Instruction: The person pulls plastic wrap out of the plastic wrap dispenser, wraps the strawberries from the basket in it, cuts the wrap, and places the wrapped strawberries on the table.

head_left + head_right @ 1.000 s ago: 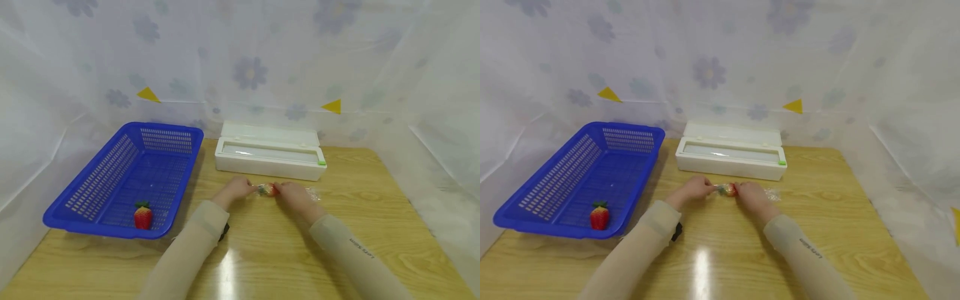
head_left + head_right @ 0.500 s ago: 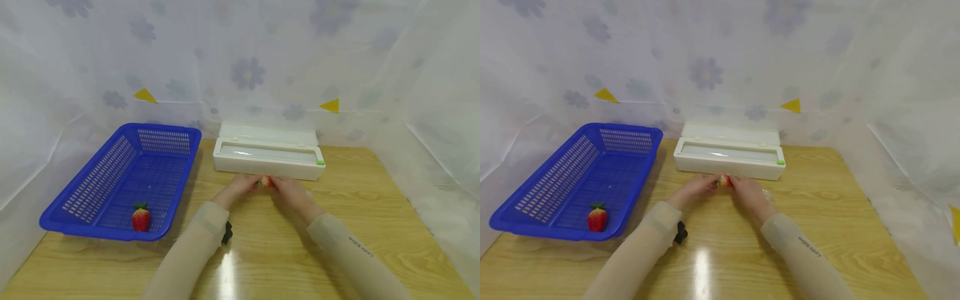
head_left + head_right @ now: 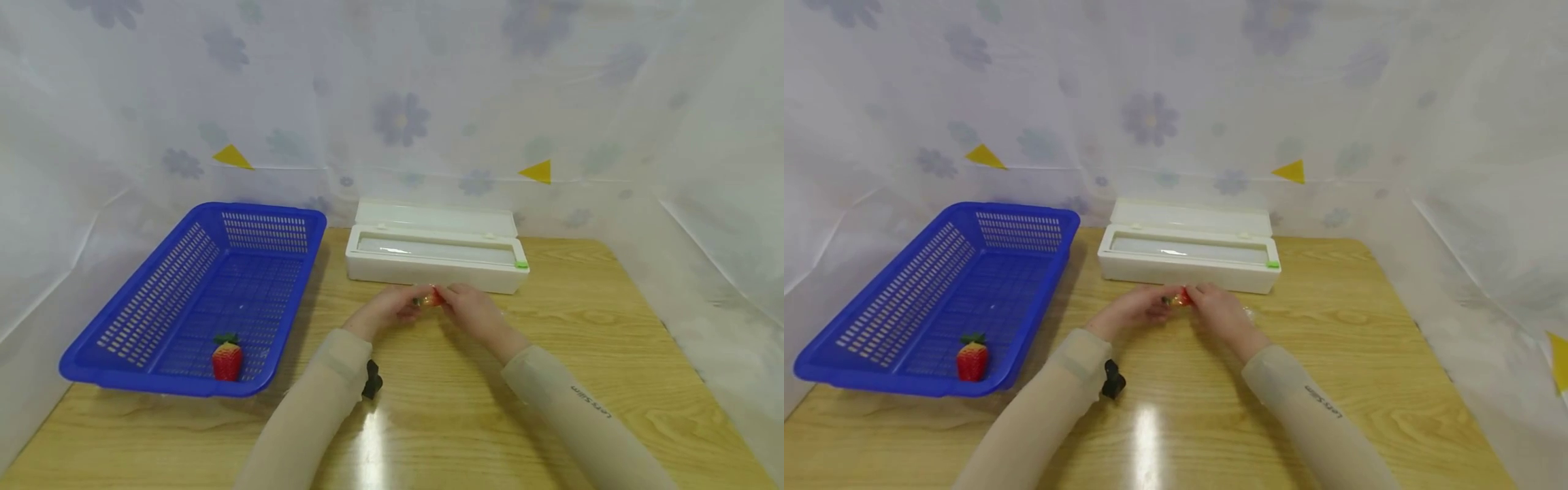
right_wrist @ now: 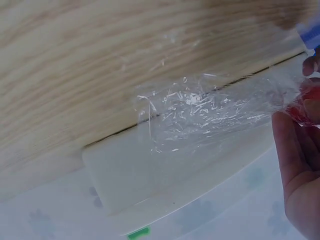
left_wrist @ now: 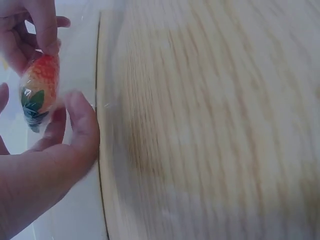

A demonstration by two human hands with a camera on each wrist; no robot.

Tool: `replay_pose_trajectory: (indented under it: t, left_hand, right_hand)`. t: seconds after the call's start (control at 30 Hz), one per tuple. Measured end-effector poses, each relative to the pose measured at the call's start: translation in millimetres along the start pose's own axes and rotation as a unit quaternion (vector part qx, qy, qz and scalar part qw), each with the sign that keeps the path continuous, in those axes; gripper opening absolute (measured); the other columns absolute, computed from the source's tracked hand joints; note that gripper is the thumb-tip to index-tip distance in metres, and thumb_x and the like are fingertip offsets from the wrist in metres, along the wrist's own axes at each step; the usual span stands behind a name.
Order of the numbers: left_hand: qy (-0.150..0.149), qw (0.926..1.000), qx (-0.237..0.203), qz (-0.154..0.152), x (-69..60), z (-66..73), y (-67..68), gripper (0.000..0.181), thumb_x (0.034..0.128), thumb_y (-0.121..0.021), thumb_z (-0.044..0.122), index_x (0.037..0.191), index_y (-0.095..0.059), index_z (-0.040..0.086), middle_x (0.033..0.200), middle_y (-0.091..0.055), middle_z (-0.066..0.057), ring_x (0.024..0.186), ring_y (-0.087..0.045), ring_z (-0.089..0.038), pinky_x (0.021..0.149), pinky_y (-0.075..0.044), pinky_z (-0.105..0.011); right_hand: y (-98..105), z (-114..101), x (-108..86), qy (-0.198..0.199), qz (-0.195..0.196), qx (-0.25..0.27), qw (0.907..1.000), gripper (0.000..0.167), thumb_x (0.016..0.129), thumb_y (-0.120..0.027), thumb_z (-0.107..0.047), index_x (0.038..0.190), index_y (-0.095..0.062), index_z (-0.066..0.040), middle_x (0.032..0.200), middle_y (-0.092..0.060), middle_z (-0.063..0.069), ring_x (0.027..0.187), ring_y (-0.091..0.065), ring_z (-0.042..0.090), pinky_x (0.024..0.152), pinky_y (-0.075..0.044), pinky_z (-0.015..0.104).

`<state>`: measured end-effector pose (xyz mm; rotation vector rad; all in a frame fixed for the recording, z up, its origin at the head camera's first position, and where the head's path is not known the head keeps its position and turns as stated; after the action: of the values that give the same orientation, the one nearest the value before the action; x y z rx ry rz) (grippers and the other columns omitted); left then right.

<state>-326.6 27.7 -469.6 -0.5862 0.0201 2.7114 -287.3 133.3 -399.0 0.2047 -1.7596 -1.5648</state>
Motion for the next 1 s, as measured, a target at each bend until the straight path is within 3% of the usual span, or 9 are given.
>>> replay_pose_trajectory:
  t: [0.1,0.2,0.33,0.47,0.6,0.77,0.87,1.0]
  left_hand:
    - [0.002,0.9999,-0.014,0.002,0.8,-1.5,1.0,0.034,0.0883,-0.063,0.028,0.108,-0.063,0.0,0.089,-0.056,0.002,0.079,-0.053,-0.011,0.088,-0.051,-0.031]
    - [-0.008,0.9991,-0.041,-0.002,1.4,-0.7,0.6,0.034,0.0896,-0.062,0.023,0.112,-0.062,-0.003,0.099,-0.059,-0.002,0.086,-0.055,-0.011,0.098,-0.047,-0.035]
    - [-0.018,0.9974,-0.068,-0.013,1.9,0.9,-1.0,0.038,0.0923,-0.057,0.023,0.121,-0.059,-0.001,0.123,-0.058,-0.01,0.103,-0.057,-0.019,0.102,-0.043,-0.039]
    - [-0.011,0.9966,-0.08,0.012,2.2,-0.9,4.6,0.039,0.0905,-0.057,0.025,0.12,-0.06,0.0,0.116,-0.059,-0.009,0.103,-0.057,-0.023,0.099,-0.045,-0.039]
    - [0.0,0.9947,-0.094,0.042,1.0,-3.3,11.3,0.038,0.0897,-0.057,0.024,0.118,-0.058,-0.002,0.1,-0.058,-0.004,0.096,-0.059,-0.021,0.097,-0.047,-0.038]
    - [0.002,0.9943,-0.094,0.049,-0.4,-3.8,12.9,0.039,0.0887,-0.058,0.024,0.117,-0.059,-0.002,0.097,-0.058,-0.003,0.094,-0.062,-0.021,0.096,-0.048,-0.038]
    - [-0.001,0.9945,-0.093,0.049,-0.1,-4.0,12.5,0.038,0.0882,-0.059,0.024,0.116,-0.06,-0.001,0.097,-0.059,-0.003,0.09,-0.062,-0.019,0.094,-0.049,-0.037]
    - [0.0,0.9944,-0.094,0.049,1.9,-5.9,12.3,0.034,0.0871,-0.06,0.023,0.112,-0.061,0.0,0.091,-0.058,-0.001,0.078,-0.058,-0.014,0.088,-0.05,-0.033]
  right_hand:
    - [3.2,-2.9,0.5,0.015,0.013,0.004,0.9998,0.034,0.079,-0.072,-0.006,0.111,-0.066,0.001,0.083,-0.068,0.008,0.072,-0.065,0.021,0.063,-0.055,0.032]
    - [5.3,-3.6,1.6,0.014,0.015,0.015,0.9997,0.036,0.079,-0.072,-0.006,0.113,-0.063,0.002,0.086,-0.068,0.009,0.076,-0.066,0.022,0.066,-0.055,0.032]
    - [3.1,2.8,2.2,-0.032,-0.017,0.027,0.999,0.059,0.079,-0.073,-0.012,0.13,-0.047,0.005,0.097,-0.068,0.015,0.087,-0.066,0.028,0.074,-0.055,0.037]
    - [-3.7,14.1,-0.7,-0.089,-0.07,-0.001,0.9936,0.074,0.078,-0.074,-0.029,0.135,-0.039,0.003,0.108,-0.063,0.019,0.099,-0.06,0.033,0.082,-0.052,0.044]
    - [-7.2,21.2,-4.1,-0.097,-0.077,-0.035,0.9917,0.048,0.076,-0.075,-0.029,0.111,-0.059,0.001,0.094,-0.061,0.014,0.089,-0.057,0.03,0.073,-0.051,0.042]
    - [-6.6,24.2,-4.6,-0.102,-0.061,-0.056,0.9913,0.008,0.078,-0.067,-0.006,0.085,-0.065,-0.003,0.073,-0.051,0.007,0.07,-0.051,0.023,0.054,-0.048,0.033]
    - [-8.7,27.7,-4.1,-0.123,-0.08,-0.063,0.9871,0.001,0.08,-0.064,-0.004,0.08,-0.065,-0.003,0.072,-0.053,0.007,0.071,-0.054,0.023,0.055,-0.05,0.033]
    - [-11.1,31.0,-5.2,-0.141,-0.109,-0.071,0.9813,0.007,0.081,-0.065,-0.006,0.074,-0.064,-0.003,0.073,-0.053,0.007,0.072,-0.053,0.023,0.058,-0.052,0.033]
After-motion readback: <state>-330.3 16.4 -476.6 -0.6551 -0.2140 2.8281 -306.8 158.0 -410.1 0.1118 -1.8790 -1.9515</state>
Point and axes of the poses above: each hand's wrist, its own x-axis towards the middle knuckle, its own y-axis out of the back of the hand, z = x × y, the point moved 8 cm from there along x, towards the middle knuckle
